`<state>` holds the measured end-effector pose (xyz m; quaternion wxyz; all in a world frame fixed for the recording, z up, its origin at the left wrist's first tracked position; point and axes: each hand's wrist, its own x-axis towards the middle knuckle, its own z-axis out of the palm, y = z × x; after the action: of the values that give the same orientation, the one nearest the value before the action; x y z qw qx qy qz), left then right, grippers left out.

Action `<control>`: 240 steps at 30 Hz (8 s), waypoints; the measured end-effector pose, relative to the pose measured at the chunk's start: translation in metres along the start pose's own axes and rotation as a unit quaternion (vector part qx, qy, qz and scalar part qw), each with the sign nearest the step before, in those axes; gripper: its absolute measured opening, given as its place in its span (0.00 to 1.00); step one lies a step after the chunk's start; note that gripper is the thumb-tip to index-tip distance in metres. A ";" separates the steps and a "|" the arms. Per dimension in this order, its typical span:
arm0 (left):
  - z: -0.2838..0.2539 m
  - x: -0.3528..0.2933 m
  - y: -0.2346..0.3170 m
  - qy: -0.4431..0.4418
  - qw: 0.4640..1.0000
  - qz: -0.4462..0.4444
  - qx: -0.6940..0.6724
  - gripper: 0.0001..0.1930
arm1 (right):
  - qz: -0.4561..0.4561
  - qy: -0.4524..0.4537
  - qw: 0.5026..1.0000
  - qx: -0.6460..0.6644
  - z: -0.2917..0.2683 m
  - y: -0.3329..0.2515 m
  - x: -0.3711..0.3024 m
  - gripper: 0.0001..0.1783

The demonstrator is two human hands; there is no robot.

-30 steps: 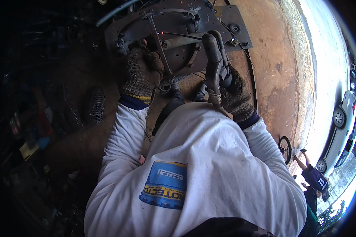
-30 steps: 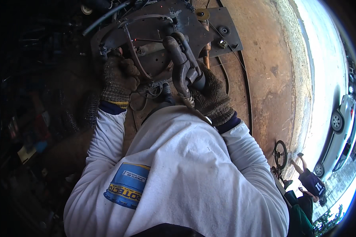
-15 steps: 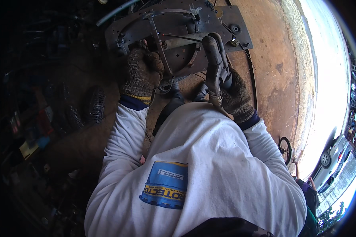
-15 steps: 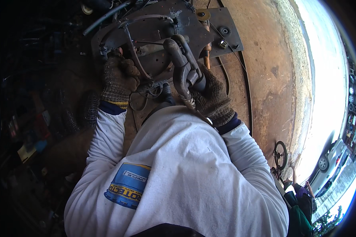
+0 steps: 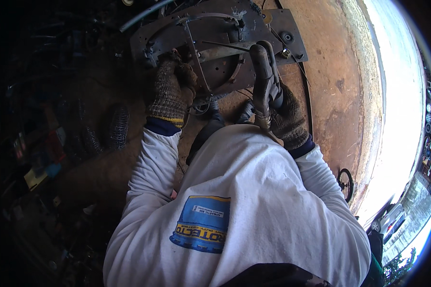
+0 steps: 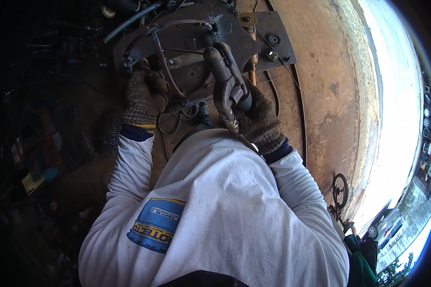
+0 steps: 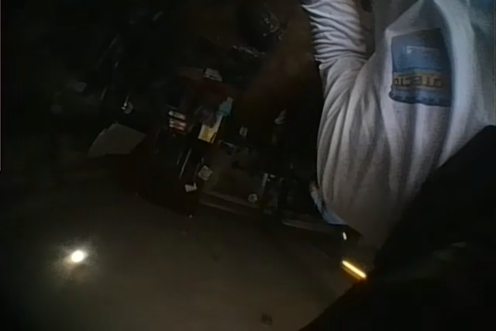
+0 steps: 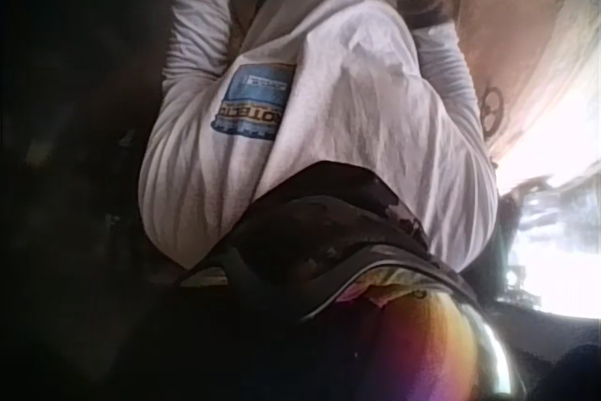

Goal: The person uses a welding tool to join metal pieces together on a workbench, then taps the joints with a hammer.

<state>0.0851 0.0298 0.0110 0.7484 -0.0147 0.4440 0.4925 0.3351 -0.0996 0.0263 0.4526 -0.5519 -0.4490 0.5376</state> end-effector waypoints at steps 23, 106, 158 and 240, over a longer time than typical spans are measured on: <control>-0.014 0.000 -0.001 -0.038 0.999 0.000 -0.039 0.08 | -0.005 0.030 0.999 -0.031 0.003 0.001 -0.001 0.29; -0.038 0.009 0.049 -0.207 0.890 0.281 0.294 0.12 | -0.088 0.093 0.973 0.193 0.055 -0.003 0.105 0.23; -0.020 -0.003 0.076 0.012 0.277 0.445 0.851 0.23 | -0.002 0.117 0.976 0.182 -0.017 0.019 -0.003 0.19; -0.028 -0.015 0.060 -0.170 0.875 0.169 0.420 0.18 | -0.222 0.231 0.922 -0.218 -0.061 -0.204 0.320 0.30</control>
<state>0.0201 0.0364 0.0290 0.6537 0.4602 0.4703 0.3737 0.4005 0.2520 0.1681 0.5200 -0.6317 -0.5491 0.1702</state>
